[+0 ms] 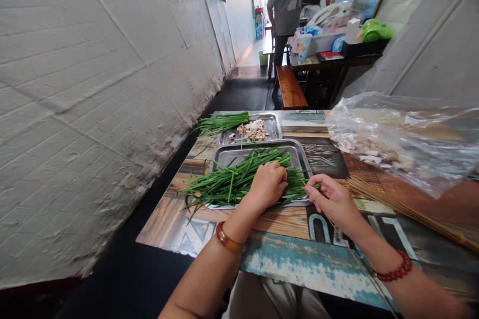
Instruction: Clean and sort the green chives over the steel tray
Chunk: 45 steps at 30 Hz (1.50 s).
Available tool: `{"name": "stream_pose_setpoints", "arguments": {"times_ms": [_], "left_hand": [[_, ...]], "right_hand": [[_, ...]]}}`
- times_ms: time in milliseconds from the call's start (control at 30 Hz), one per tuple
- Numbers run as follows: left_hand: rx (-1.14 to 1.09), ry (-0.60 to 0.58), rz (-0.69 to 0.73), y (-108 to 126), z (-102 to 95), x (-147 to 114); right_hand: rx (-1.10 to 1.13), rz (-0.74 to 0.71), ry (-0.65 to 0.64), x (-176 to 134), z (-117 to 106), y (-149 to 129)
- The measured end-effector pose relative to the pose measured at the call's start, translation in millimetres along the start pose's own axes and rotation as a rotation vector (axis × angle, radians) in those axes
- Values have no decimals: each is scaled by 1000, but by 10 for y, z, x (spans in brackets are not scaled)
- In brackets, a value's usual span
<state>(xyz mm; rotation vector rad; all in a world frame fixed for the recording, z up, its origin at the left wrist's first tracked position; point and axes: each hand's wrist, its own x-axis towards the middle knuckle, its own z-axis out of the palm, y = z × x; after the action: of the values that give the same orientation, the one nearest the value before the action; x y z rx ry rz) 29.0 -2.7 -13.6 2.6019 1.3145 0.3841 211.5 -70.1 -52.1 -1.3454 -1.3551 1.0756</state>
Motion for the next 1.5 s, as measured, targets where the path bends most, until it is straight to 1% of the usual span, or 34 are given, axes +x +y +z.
{"name": "stream_pose_setpoints", "arguments": {"times_ms": [133,200,300,400,633,900,1267,1500], "left_hand": [[-228,96,-39,-50,7,18],[-331,126,-49,-64,19,25],[-433,156,-51,-55,40,30],[-491,169,-47,-21,45,28],[-572,153,-50,49,8,23],[-601,129,-40,75,28,24],[-603,127,-26,114,21,10],[-604,125,-23,114,30,5]], "right_hand": [[5,4,19,-1,-9,-22],[21,10,24,0,-7,-34],[45,13,28,6,1,-40],[43,19,37,17,7,-41],[21,7,39,25,14,-63],[18,-8,39,27,22,-66],[-5,-15,22,21,19,-76],[4,-31,24,33,13,-25]]}}
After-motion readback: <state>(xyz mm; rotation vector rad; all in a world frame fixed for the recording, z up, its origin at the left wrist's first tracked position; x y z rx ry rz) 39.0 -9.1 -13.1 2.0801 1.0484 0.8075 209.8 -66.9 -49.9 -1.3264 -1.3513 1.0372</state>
